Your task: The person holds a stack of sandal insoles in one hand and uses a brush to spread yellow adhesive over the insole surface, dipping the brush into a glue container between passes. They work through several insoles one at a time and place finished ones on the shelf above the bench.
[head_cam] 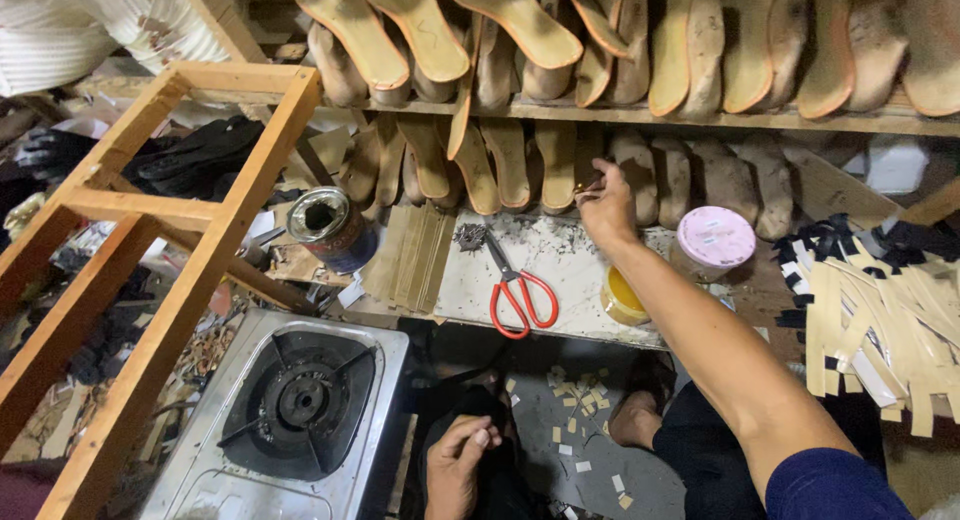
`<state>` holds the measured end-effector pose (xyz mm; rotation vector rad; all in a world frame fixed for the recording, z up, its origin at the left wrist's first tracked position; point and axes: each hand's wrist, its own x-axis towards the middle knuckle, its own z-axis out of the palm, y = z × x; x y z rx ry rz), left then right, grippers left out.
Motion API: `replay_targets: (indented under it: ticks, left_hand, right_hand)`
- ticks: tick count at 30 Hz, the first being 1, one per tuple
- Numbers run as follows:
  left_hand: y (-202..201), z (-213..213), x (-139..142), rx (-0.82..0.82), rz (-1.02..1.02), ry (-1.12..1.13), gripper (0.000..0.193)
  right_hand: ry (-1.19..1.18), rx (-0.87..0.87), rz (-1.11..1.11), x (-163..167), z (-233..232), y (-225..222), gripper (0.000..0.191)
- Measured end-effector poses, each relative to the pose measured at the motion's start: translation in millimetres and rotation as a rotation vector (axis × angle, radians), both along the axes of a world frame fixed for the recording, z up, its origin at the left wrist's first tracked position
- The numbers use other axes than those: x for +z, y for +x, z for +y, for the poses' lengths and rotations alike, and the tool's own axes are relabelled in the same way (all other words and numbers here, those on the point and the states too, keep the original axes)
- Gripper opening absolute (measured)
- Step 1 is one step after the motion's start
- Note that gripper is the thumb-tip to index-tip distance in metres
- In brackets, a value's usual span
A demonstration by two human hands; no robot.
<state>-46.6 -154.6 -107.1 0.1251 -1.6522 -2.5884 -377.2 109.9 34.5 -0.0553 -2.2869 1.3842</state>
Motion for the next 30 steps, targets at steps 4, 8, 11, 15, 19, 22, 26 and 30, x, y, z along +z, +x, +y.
replay_targets:
  ticks: [4, 8, 11, 15, 19, 22, 26, 30]
  left_hand:
    - [6, 8, -18, 0.009, 0.091, -0.102, 0.011]
    - [11, 9, -48, 0.061, 0.061, -0.126, 0.014]
    - [11, 11, -59, 0.107, 0.098, -0.082, 0.034]
    - [14, 17, -43, 0.025, 0.037, -0.249, 0.044]
    - [10, 35, -6, -0.085, 0.04, -0.264, 0.033]
    - [-6, 53, 30, -0.124, -0.106, -0.006, 0.032]
    - [-73, 92, 73, -0.236, -0.033, 0.293, 0.032]
    - [-168, 129, 102, -0.187, -0.224, 0.449, 0.041]
  right_hand:
    - [-0.008, 0.013, 0.038, 4, 12, 4, 0.058]
    - [-0.035, 0.028, 0.044, 2, 21, 18, 0.054]
    - [-0.105, 0.102, 0.163, 7, 27, 52, 0.045]
    - [-0.022, 0.206, 0.026, 13, 56, 152, 0.039]
    - [0.066, 0.256, 0.08, 13, 89, 253, 0.04]
    - [-0.024, 0.223, -0.031, 6, 119, 308, 0.039]
    - [-0.08, 0.112, -0.086, -24, 145, 365, 0.041]
    - [0.137, 0.085, -0.136, -73, 178, 426, 0.047]
